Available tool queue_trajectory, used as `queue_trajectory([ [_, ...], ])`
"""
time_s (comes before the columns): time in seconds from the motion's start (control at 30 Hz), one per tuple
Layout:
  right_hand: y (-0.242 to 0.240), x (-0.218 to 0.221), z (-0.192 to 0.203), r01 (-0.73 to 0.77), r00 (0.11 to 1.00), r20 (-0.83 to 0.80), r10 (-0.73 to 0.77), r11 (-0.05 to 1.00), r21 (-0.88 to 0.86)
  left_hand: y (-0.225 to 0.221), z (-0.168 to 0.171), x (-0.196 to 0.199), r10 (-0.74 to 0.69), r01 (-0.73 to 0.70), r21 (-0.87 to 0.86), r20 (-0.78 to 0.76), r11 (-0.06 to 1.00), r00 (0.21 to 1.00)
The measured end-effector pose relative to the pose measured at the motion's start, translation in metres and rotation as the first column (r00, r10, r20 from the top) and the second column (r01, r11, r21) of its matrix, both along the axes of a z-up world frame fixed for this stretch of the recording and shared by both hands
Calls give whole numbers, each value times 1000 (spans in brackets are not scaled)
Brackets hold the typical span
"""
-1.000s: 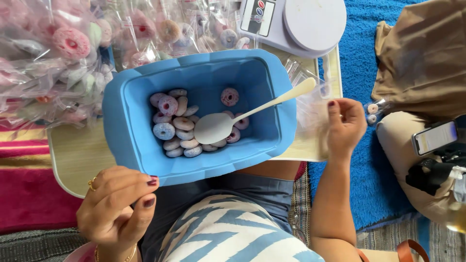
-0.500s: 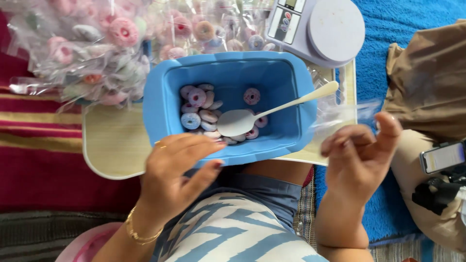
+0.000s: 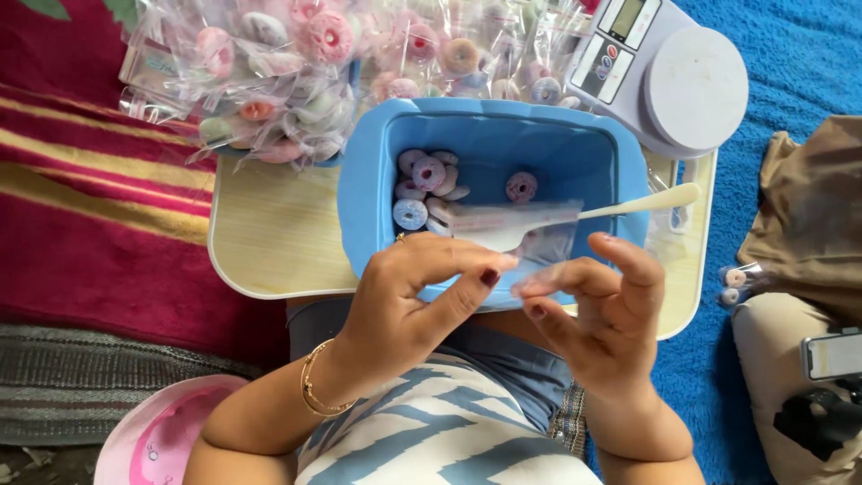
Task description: Packaging small donut-shaped items into plastic bags using a spoon
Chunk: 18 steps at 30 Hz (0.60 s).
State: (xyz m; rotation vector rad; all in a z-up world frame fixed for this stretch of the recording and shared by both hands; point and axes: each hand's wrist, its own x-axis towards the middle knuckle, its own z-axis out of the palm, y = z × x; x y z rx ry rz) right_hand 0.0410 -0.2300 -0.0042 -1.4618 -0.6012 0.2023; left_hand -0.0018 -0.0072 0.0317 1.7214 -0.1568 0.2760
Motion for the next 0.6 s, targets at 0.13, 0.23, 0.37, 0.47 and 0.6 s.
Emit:
queue_trajectory([
  [0.13, -6, 13, 13, 70, 987, 158, -39, 978, -195, 0, -1, 2, 56, -55, 50, -18, 997, 998],
  [0.23, -9, 16, 9, 107, 982, 170, -82, 983, -149, -1, 0, 3, 108, -107, 133, -4, 985, 994],
  [0.37, 2, 23, 27, 254, 907, 404, -118, 918, -303, -1, 1, 8, 168, -179, 273, 64, 945, 984],
  [0.47, 3, 27, 28, 364, 815, 572, -90, 848, -385, -1, -4, 10, 225, -273, 416, 161, 868, 961],
  [0.6, 16, 32, 30, 406, 746, 665, 36, 767, -497, -2, -4, 11, 217, -313, 560, 233, 767, 948],
])
